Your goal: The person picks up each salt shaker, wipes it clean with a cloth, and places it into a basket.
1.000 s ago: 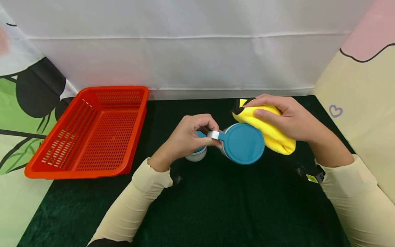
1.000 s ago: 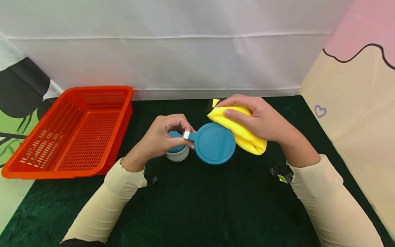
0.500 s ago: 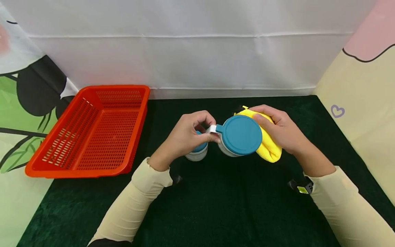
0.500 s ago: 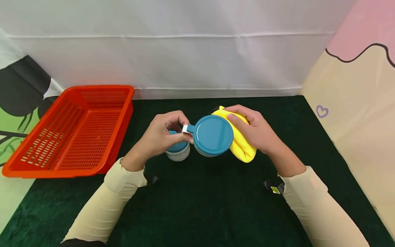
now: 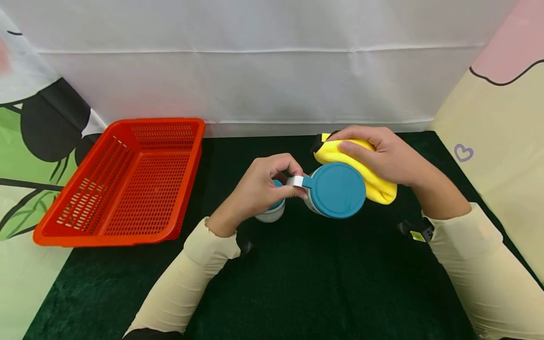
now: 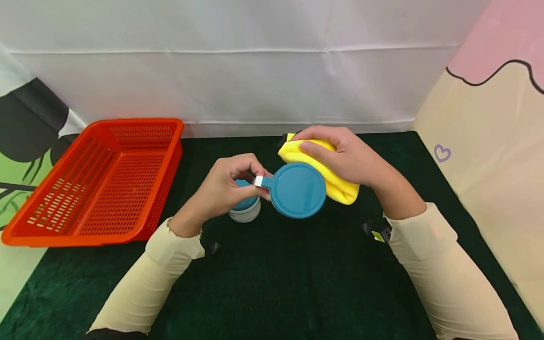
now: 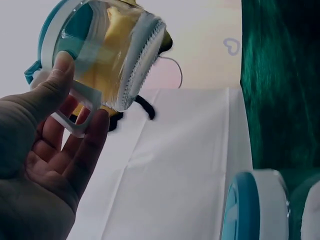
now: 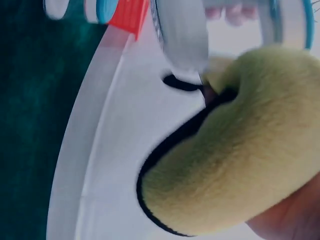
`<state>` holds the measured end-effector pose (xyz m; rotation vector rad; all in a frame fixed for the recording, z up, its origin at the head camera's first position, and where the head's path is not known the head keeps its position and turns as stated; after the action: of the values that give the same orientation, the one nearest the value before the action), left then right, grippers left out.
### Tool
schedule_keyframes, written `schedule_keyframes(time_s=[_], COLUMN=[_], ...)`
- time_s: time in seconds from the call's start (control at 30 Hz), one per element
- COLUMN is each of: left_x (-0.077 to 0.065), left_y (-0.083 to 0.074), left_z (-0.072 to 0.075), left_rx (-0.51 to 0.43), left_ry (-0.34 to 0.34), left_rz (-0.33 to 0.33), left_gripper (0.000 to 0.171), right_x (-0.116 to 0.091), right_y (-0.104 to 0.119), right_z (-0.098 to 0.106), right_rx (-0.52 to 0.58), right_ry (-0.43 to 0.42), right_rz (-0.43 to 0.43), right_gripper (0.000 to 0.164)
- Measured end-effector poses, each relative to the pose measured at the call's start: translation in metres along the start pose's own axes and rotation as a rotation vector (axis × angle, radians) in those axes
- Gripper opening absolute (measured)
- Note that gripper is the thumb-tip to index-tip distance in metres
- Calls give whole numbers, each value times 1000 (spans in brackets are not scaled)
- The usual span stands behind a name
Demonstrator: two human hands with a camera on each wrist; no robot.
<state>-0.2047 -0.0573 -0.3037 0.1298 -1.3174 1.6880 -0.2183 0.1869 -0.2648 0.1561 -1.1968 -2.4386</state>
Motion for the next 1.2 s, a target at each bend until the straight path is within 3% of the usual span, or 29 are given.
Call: schedule_keyframes(time_s=[0.1,0.23,0.33,0.43,0.53,0.63,0.73,0.83,0.9,0.97,1.07,1.2], left_x=[0,-1,-3,-3,-3,-3,-2,-1,0,0,-1,-1], left_y=[-1,1,5,10,12,11,7,2,-1,-3,-4,-1], left_z=[-2,0,3,8,11,13,13,9,7,6,7,10], left_rx=[7,59,109,135,134,129,119,96,72,50,32,16], left_ry=[-1,-36,-65,-101,-124,-115,-77,-20,7,10,-30,-94], left_rz=[8,53,85,109,122,109,61,1,-21,-22,6,50], left_gripper=[18,20,21,23,22,21,20,19,19,19,19,18], right_x=[12,12,2,-11,-20,-21,-12,3,13,18,21,11], right_y=[-15,-40,-51,-48,-35,-19,-6,-1,-4,-11,-29,-50], right_z=[-4,-14,-21,-25,-20,-10,0,6,5,1,-7,-19], right_rx=[66,195,275,305,257,157,56,12,29,66,192,394], right_ry=[152,170,85,-58,-196,-250,-162,43,192,288,337,295], right_rz=[-76,-152,-176,-177,-138,-84,-34,-20,-30,-75,-129,-162], right_gripper=[28,29,29,29,31,31,28,28,28,29,30,30])
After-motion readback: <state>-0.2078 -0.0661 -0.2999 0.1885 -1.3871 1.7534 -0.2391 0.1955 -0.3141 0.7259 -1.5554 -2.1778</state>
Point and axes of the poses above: each hand's wrist, its own x-axis towards the middle knuckle, its own z-axis out of the back of the hand, y = z × x, the point moved 4 cm from there along x, towards the middle knuckle, and after that the axes turned 10 degrees about -z, right-handed, at the moved point
